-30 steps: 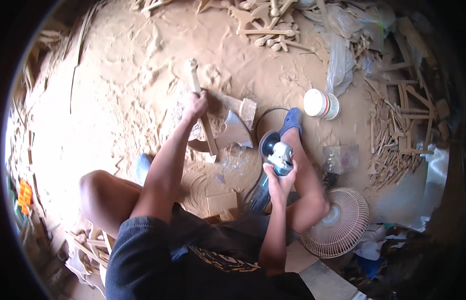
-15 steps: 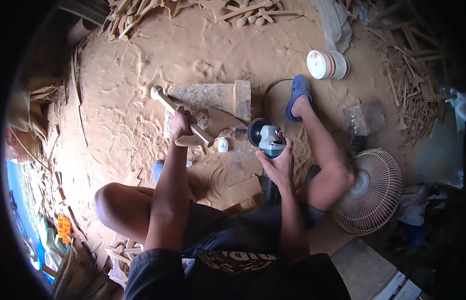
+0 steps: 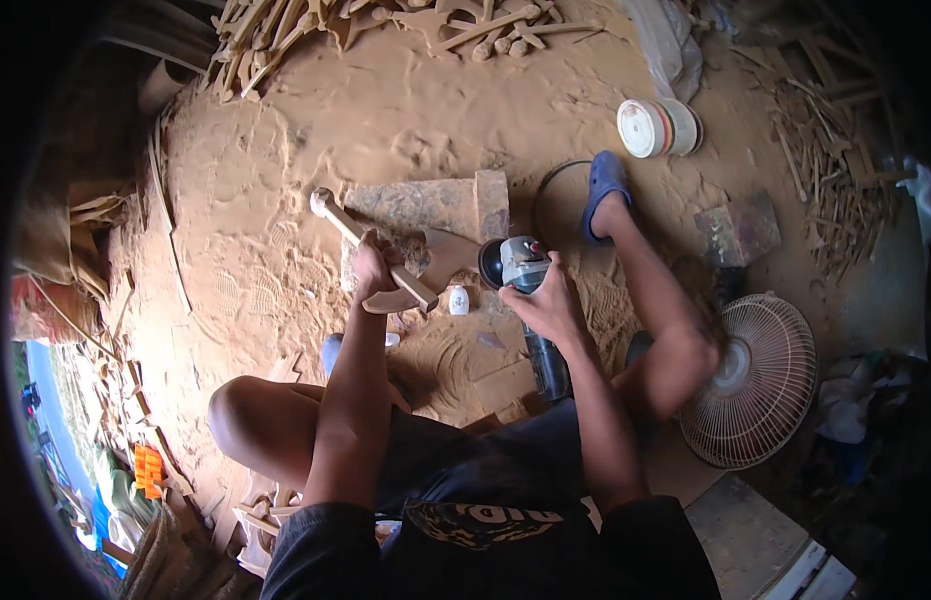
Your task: The person sands a wooden axe using a power sander, turning the axe to reach different sides and applying glue to a joint.
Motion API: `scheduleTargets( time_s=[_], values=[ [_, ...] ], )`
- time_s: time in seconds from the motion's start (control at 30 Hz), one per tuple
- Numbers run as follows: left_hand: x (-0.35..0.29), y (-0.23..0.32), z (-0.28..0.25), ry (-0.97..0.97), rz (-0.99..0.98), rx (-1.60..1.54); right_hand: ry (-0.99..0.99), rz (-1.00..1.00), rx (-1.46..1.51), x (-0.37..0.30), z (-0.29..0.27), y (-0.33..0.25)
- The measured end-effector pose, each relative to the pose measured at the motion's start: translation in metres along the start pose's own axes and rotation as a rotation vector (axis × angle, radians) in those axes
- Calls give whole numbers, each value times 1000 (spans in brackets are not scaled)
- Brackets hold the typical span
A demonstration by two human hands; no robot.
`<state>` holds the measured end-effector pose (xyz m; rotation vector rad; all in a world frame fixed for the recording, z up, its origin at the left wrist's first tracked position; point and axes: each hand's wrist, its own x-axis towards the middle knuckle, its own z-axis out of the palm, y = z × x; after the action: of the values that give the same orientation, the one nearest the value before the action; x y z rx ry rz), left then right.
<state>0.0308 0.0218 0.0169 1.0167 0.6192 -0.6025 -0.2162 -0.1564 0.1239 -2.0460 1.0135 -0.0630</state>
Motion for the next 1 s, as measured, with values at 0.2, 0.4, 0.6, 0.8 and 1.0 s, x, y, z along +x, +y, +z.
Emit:
scheduleTargets(
  time_s=[0.2, 0.4, 0.6, 0.8, 1.0],
  values=[
    [4, 2, -3, 47, 4, 2, 16, 134, -80, 2, -1, -5],
    [7, -1, -4, 52, 0, 3, 58, 108, -98, -3, -1, -9],
    [7, 0, -7, 37, -6, -32, 34, 42, -27, 3, 3, -11],
    [-3, 2, 2, 81, 8, 43, 29, 201, -144, 3, -4, -16],
    [1, 0, -2, 24, -3, -44, 46, -4, -41, 3, -6, -13]
  ],
)
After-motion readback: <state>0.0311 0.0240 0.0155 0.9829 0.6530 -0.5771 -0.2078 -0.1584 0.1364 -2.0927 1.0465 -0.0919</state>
